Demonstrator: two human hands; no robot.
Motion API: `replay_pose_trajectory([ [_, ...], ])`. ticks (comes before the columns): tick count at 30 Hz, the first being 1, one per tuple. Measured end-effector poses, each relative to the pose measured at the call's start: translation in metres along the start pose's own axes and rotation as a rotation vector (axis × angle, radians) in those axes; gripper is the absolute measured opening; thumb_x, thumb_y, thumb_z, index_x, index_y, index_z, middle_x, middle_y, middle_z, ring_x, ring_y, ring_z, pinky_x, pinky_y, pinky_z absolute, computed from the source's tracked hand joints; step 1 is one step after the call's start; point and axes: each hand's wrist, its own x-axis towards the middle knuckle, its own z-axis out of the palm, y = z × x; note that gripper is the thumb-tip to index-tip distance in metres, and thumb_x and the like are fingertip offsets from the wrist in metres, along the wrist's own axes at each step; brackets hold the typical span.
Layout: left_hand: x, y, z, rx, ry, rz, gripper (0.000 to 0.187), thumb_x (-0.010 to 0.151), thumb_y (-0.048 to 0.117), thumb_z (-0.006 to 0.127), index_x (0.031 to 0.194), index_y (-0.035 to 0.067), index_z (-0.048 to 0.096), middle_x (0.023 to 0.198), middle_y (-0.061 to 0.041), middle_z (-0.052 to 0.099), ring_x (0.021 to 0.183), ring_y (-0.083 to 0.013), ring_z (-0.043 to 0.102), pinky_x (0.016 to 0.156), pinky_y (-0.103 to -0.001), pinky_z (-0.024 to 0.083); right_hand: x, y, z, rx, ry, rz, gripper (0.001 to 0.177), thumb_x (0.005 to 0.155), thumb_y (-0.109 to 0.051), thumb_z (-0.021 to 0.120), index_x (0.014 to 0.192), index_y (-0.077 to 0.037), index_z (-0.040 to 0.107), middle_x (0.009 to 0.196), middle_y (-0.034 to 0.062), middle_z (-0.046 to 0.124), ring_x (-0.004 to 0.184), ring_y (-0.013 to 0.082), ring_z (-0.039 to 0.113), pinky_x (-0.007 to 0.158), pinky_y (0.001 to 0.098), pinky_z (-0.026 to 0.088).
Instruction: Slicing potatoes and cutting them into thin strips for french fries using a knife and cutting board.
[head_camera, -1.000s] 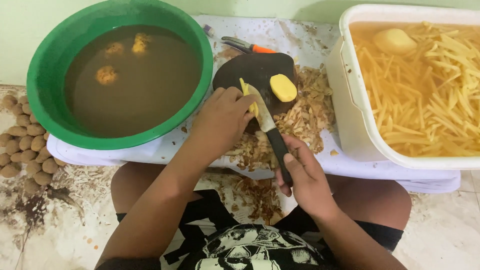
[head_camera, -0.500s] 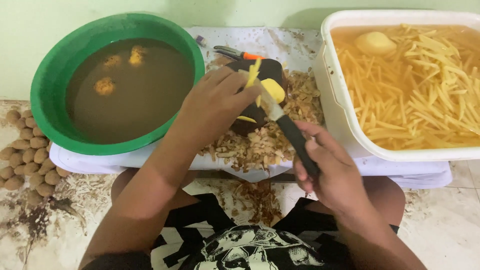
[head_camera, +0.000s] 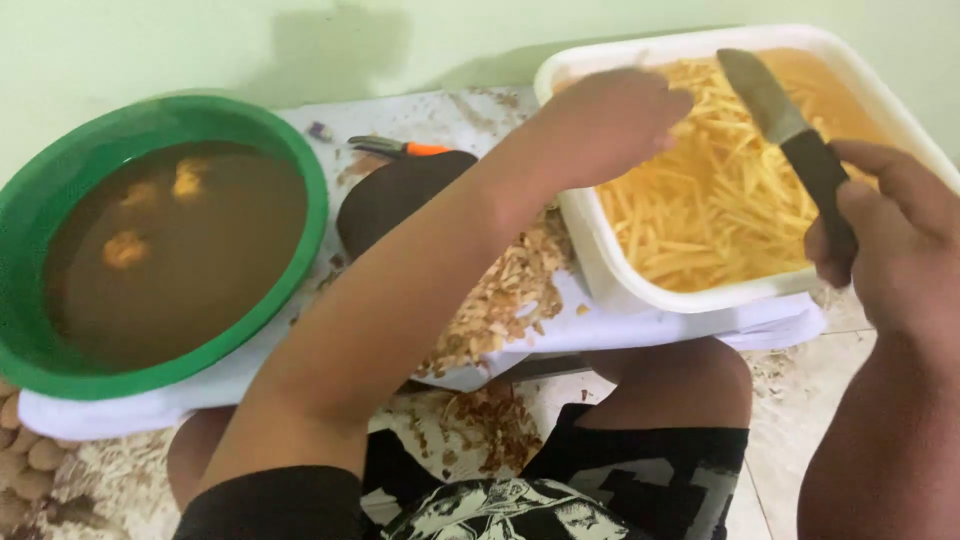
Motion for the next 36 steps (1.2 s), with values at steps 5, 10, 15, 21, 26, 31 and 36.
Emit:
replay_pose_trajectory([
  [5, 0.023, -0.026, 0.064, -0.176, -0.069, -0.017, 0.004, 0.084, 0.013, 0.071, 0.082, 0.012, 0.069, 0.083, -0.004, 0.072, 0.078, -0.0305, 0.065, 0.07, -0.046, 0.05, 0.029, 0.018, 0.002, -0.044, 0.118, -0.069, 0.043, 0.118, -0.001, 0.038, 0.158, 0.007, 0.05, 0.083, 0.0106, 0.055, 0.061, 0.0154, 0.047, 0.052, 0.026, 0.038],
  [10, 0.036, -0.042, 0.08, -0.154, -0.237, -0.084, 0.029, 0.068, 0.012, 0.083, 0.092, 0.02, 0.068, 0.085, 0.003, 0.072, 0.085, -0.0253, 0.065, 0.078, -0.042, 0.05, 0.031, 0.024, 0.011, 0.075, 0.185, -0.01, 0.047, 0.11, -0.002, 0.036, 0.155, 0.002, 0.049, 0.089, 0.0098, 0.056, 0.068, 0.013, 0.049, 0.057, 0.0239, 0.04],
  [15, 0.039, -0.025, 0.068, -0.072, -0.544, -0.154, 0.016, 0.073, 0.006, 0.066, 0.084, 0.016, 0.072, 0.082, -0.001, 0.072, 0.076, -0.0282, 0.064, 0.073, -0.043, 0.05, 0.031, 0.019, 0.012, 0.072, 0.186, 0.03, 0.046, 0.11, -0.002, 0.037, 0.153, 0.002, 0.051, 0.082, 0.0087, 0.056, 0.065, 0.0136, 0.048, 0.057, 0.0247, 0.039],
  [21, 0.048, 0.003, 0.02, -0.124, -0.992, -0.246, 0.037, 0.085, 0.03, 0.063, 0.118, 0.016, 0.074, 0.107, -0.002, 0.075, 0.09, -0.0237, 0.067, 0.084, -0.04, 0.054, 0.029, 0.015, 0.013, 0.071, 0.168, 0.026, 0.045, 0.11, -0.002, 0.037, 0.153, 0.002, 0.05, 0.086, 0.0094, 0.057, 0.069, 0.0144, 0.05, 0.06, 0.0255, 0.041],
  [26, 0.044, -0.005, 0.048, -0.118, -0.989, -0.172, 0.027, 0.084, 0.03, 0.072, 0.105, 0.013, 0.073, 0.093, -0.001, 0.074, 0.083, -0.0234, 0.066, 0.08, -0.04, 0.052, 0.028, 0.016, 0.012, 0.085, 0.164, 0.013, 0.044, 0.111, -0.003, 0.037, 0.152, 0.002, 0.051, 0.083, 0.0081, 0.057, 0.066, 0.013, 0.048, 0.059, 0.024, 0.04],
  [31, 0.038, -0.023, 0.094, 0.084, -0.614, -0.146, 0.032, 0.067, 0.015, 0.085, 0.097, 0.015, 0.077, 0.094, -0.006, 0.076, 0.083, -0.0346, 0.068, 0.076, -0.046, 0.054, 0.029, 0.022, 0.012, 0.091, 0.155, 0.009, 0.043, 0.112, -0.005, 0.039, 0.153, 0.0, 0.05, 0.087, 0.0089, 0.058, 0.07, 0.0134, 0.05, 0.061, 0.0254, 0.042],
  [36, 0.043, -0.031, 0.086, -0.029, -0.505, -0.232, 0.04, 0.07, 0.005, 0.078, 0.108, 0.019, 0.077, 0.105, -0.003, 0.076, 0.096, -0.029, 0.07, 0.085, -0.044, 0.054, 0.029, 0.017, 0.013, 0.066, 0.164, 0.025, 0.042, 0.111, -0.004, 0.039, 0.151, 0.0, 0.053, 0.086, 0.0078, 0.058, 0.069, 0.0125, 0.051, 0.06, 0.0247, 0.042],
])
